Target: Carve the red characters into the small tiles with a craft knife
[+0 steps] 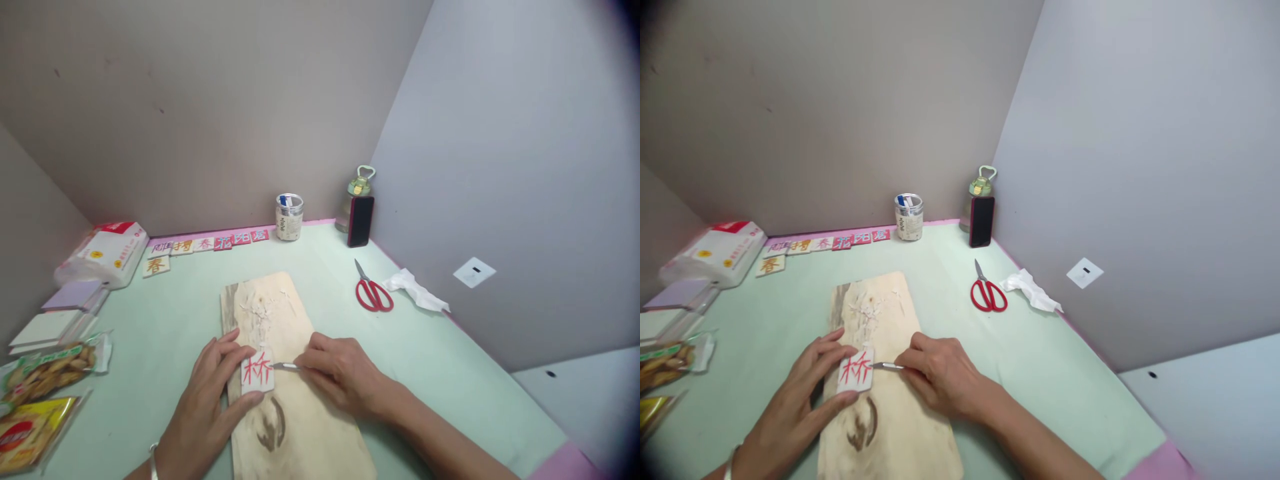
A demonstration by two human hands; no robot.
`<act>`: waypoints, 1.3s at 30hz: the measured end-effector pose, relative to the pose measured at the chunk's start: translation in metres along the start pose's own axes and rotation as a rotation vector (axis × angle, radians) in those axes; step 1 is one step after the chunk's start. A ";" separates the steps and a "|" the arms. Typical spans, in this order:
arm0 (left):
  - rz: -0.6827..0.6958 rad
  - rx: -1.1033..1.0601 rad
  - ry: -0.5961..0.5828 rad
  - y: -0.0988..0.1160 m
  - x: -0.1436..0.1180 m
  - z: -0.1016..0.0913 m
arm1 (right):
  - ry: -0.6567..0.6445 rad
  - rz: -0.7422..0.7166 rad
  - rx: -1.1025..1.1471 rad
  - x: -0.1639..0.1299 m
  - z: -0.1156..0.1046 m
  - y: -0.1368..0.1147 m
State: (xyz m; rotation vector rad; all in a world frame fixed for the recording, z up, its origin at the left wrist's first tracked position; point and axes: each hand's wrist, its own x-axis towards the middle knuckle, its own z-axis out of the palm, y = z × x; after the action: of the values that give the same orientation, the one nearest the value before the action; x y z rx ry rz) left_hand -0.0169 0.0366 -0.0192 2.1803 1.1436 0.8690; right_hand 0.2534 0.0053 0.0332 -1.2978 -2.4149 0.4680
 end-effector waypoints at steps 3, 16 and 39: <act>-0.027 -0.033 0.029 0.006 0.000 0.000 | 0.026 -0.010 -0.052 0.001 0.004 -0.002; 0.003 0.001 -0.030 -0.007 -0.001 0.001 | 0.062 -0.060 -0.121 0.008 0.009 -0.002; 0.012 -0.029 -0.018 -0.003 0.001 -0.001 | 0.087 -0.080 -0.107 0.002 0.008 0.007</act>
State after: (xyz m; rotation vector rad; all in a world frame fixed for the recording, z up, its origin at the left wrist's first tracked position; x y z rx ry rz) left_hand -0.0192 0.0387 -0.0201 2.1696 1.1032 0.8638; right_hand 0.2539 0.0093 0.0235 -1.2325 -2.4374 0.2577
